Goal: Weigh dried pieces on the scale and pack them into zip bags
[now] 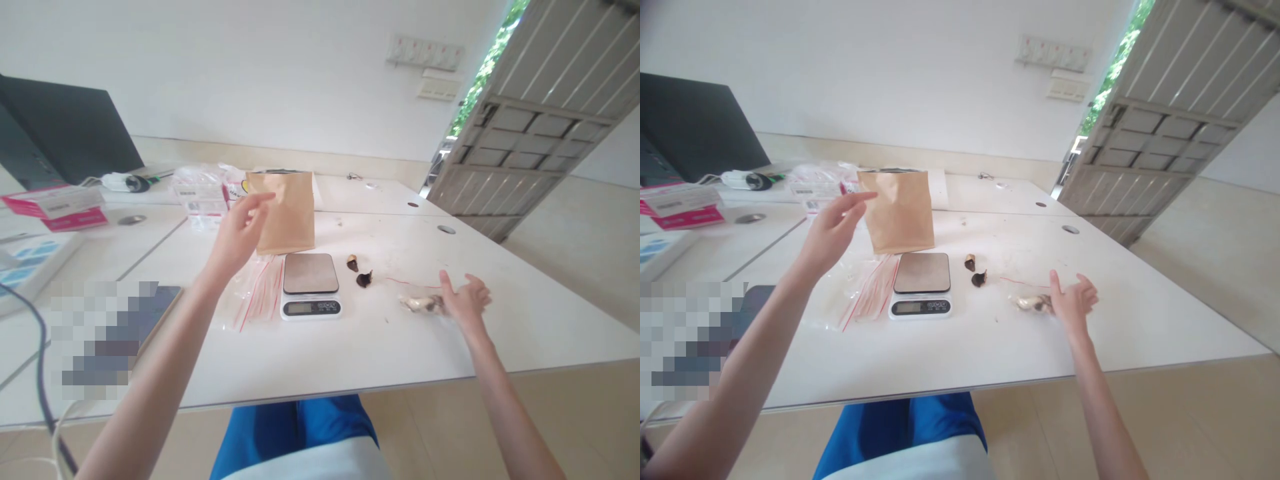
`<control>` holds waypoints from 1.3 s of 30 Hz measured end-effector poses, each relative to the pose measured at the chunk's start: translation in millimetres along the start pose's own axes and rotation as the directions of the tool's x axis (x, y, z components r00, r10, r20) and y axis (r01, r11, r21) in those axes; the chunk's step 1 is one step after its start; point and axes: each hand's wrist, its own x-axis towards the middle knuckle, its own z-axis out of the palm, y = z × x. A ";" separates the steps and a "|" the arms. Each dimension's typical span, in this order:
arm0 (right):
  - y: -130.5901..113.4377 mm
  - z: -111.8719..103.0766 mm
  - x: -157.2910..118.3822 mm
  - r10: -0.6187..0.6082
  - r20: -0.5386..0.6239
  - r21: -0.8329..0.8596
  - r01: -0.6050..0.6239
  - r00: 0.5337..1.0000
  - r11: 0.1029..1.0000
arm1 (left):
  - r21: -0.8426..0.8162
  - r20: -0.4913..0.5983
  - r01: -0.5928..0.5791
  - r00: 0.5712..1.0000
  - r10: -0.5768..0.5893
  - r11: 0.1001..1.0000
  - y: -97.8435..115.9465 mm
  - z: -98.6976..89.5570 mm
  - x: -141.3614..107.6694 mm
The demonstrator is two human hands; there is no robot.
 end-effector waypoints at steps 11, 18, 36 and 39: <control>23.9 25.5 -30.9 -0.395 0.390 -0.274 0.515 0.831 0.812 | 0.388 -0.110 -0.016 0.992 0.063 0.922 -44.3 35.9 87.2; 12.2 38.8 37.2 -0.480 0.591 -0.114 0.656 0.649 0.746 | 0.424 -0.131 0.013 0.990 0.047 0.906 -55.1 32.3 81.7; -95.4 77.7 -51.8 -0.867 0.413 0.270 0.872 0.279 0.409 | 0.532 0.294 0.140 0.894 -0.337 0.835 -16.2 -10.9 72.7; -123.4 93.6 -68.1 -0.880 0.415 0.250 0.901 0.232 0.355 | 0.586 0.459 0.043 0.805 -0.376 0.809 -6.8 -18.7 66.7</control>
